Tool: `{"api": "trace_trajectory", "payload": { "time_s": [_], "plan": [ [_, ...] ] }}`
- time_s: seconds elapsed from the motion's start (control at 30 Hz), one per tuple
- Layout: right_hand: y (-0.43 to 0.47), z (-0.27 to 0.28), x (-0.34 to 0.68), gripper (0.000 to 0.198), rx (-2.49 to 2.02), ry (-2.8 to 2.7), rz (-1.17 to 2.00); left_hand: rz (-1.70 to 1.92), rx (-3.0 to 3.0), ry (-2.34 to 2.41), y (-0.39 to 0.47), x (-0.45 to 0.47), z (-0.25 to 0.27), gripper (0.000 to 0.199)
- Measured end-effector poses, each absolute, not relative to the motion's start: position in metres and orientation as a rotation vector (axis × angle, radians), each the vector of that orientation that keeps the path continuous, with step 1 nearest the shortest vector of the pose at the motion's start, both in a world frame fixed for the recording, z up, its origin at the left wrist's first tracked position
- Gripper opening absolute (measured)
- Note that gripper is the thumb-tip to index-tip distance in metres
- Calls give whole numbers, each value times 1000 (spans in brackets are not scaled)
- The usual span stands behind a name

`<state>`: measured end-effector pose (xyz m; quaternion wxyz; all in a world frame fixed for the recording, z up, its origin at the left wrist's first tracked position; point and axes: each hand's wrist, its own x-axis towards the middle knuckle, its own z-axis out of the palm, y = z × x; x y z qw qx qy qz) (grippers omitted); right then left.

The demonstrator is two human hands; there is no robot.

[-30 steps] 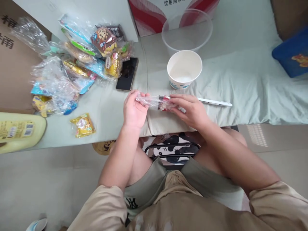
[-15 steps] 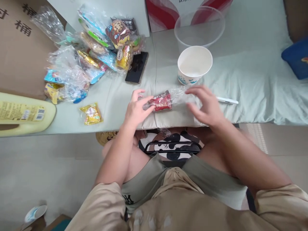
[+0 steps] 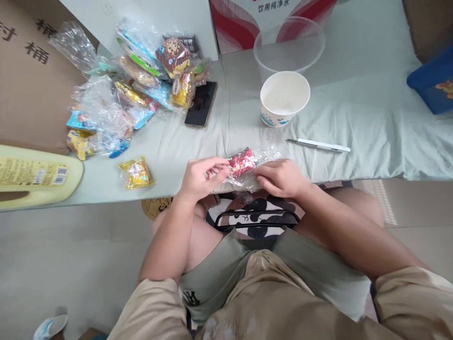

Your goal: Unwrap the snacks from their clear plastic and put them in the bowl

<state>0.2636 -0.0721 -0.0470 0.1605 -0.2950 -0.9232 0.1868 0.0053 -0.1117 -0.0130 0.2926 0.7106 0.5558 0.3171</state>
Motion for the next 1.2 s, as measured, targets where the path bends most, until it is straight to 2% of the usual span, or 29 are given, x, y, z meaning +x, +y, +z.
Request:
{"api": "trace_trajectory", "payload": {
  "time_s": [0.13,0.2,0.3,0.47,0.6,0.67,0.83,1.0,1.2],
  "plan": [
    [-70,-47,251,40,-1263,-2480,414,774,1922,1724,-97,5,-16,25],
    [-67,-46,243,47,-1229,-2489,372,672,1811,1697,-93,7,-19,15],
    [-64,-46,233,55,-1019,-2559,377,806,1424,1611,-91,16,-23,24],
    [-61,-48,226,62,-908,-2435,648,1058,642,1300,-84,35,-20,30],
    [-59,-48,229,62,-814,-2262,884,1135,401,1256,-73,31,-16,25],
    [-57,-48,233,60,-771,-2192,893,1203,405,1315,-69,23,-18,23],
    [-44,-38,253,56,-1013,-1961,579,1294,619,1568,-69,5,-29,20],
    [-21,-14,273,55,-1235,-1806,254,1128,641,1587,-75,5,-27,17],
    [17,0,289,54,-1332,-1836,162,1075,680,1485,-70,21,-18,21]
  ]
}}
